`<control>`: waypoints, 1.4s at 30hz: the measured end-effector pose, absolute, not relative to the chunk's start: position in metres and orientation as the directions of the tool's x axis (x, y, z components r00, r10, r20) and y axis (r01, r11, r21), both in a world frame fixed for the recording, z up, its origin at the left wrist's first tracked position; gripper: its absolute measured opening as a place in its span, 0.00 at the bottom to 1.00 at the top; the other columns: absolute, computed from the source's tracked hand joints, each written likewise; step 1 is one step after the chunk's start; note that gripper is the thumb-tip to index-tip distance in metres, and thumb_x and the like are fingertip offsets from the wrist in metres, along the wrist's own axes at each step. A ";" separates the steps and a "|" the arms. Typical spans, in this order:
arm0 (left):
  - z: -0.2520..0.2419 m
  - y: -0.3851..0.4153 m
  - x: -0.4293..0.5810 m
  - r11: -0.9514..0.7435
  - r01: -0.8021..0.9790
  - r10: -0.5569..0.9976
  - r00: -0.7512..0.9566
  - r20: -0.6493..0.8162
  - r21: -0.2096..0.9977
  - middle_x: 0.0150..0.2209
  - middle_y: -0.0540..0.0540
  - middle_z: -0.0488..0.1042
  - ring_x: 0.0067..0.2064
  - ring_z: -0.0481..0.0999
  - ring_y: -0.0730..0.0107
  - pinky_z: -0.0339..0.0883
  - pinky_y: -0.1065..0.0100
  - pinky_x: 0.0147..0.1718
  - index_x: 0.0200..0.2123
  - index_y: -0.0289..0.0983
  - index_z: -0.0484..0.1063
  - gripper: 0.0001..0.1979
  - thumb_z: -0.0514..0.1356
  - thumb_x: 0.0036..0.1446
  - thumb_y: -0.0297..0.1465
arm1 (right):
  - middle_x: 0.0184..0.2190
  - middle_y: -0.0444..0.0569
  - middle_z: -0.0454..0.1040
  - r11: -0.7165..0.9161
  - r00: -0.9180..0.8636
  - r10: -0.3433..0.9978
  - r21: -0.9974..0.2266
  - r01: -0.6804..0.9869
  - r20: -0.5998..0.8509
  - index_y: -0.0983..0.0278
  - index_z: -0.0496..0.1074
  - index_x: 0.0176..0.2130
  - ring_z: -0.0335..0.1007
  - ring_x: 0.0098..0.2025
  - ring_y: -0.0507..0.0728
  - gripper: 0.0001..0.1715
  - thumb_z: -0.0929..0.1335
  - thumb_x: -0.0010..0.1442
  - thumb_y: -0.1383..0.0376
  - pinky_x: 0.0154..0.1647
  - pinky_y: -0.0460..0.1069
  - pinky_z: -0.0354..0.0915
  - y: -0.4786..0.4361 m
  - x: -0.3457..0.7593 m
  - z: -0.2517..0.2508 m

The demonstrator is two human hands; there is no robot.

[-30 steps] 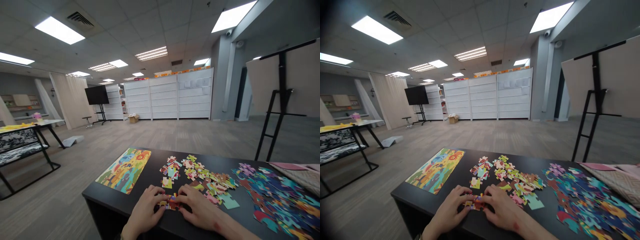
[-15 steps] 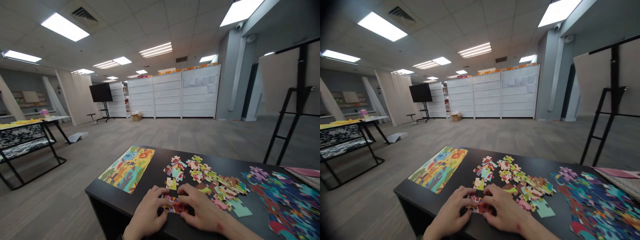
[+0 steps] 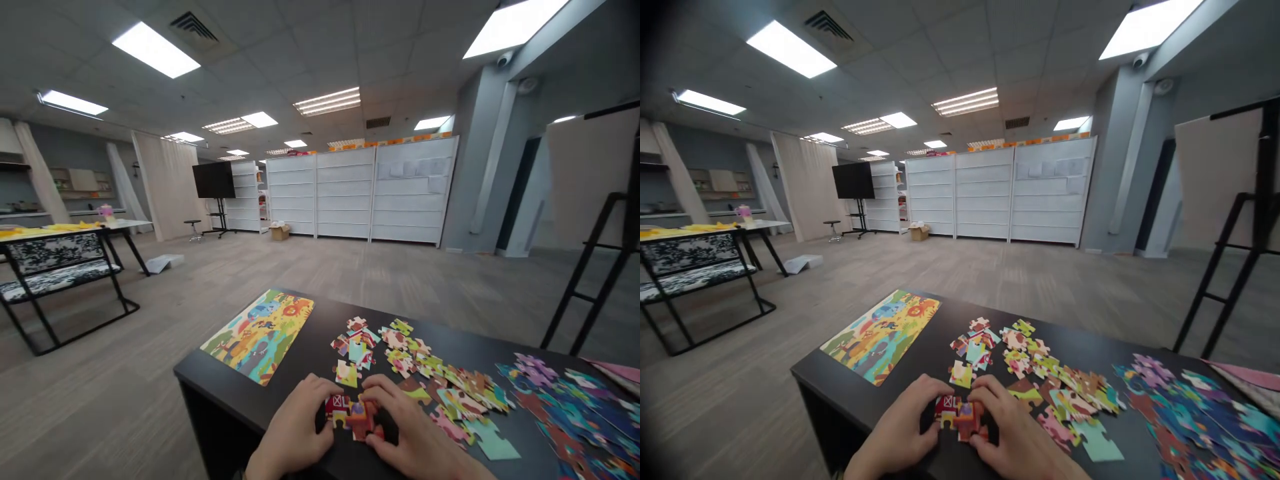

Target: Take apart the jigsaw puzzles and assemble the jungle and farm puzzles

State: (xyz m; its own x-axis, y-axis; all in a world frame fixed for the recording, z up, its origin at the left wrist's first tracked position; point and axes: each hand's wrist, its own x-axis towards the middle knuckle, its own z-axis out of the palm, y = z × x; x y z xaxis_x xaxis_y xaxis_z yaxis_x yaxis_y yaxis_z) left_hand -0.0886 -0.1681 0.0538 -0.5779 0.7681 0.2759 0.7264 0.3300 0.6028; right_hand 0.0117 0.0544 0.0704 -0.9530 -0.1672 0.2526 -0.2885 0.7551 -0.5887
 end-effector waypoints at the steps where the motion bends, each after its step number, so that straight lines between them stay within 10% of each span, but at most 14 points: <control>1: 0.053 -0.167 -0.088 0.342 0.715 0.745 -0.602 0.288 0.610 0.53 0.49 0.75 0.55 0.70 0.61 0.50 0.58 0.66 0.53 0.44 0.70 0.25 0.59 0.51 0.22 | 0.50 0.51 0.71 0.750 -0.954 -0.166 -0.596 -0.287 0.250 0.61 0.71 0.46 0.71 0.48 0.59 0.24 0.68 0.48 0.74 0.50 0.51 0.67 0.054 0.011 0.071; 11: 0.052 -0.168 -0.088 0.346 0.712 0.718 -0.620 0.316 0.611 0.50 0.50 0.76 0.52 0.70 0.65 0.62 0.65 0.55 0.51 0.45 0.72 0.18 0.54 0.62 0.22 | 0.49 0.52 0.78 0.733 -0.865 -0.460 -0.464 -0.497 0.201 0.58 0.79 0.47 0.69 0.53 0.62 0.14 0.68 0.63 0.65 0.56 0.55 0.65 0.040 0.010 0.075; 28: 0.061 -0.167 -0.084 0.369 0.775 0.786 -0.555 0.272 0.513 0.57 0.53 0.74 0.56 0.68 0.61 0.59 0.58 0.56 0.47 0.50 0.78 0.19 0.54 0.62 0.24 | 0.46 0.47 0.78 0.788 -0.868 -0.468 -0.367 -0.494 0.164 0.59 0.75 0.48 0.68 0.47 0.59 0.18 0.62 0.64 0.73 0.50 0.52 0.65 0.034 0.014 0.079; 42: 0.065 -0.168 -0.083 0.370 0.759 0.798 -0.555 0.235 0.536 0.59 0.52 0.72 0.59 0.66 0.59 0.57 0.56 0.58 0.44 0.48 0.76 0.16 0.55 0.59 0.23 | 0.48 0.49 0.78 0.743 -0.901 -0.371 -0.510 -0.432 0.224 0.60 0.76 0.42 0.70 0.48 0.58 0.13 0.68 0.58 0.72 0.50 0.52 0.65 0.045 0.013 0.069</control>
State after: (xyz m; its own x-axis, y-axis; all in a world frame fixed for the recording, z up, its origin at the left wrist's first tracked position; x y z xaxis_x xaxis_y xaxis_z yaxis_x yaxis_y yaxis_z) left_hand -0.0831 -0.1683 0.0647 -0.5550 0.7980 0.2349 0.7590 0.3702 0.5356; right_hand 0.0128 0.0453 0.0694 -0.9014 -0.3706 0.2239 -0.4323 0.7433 -0.5104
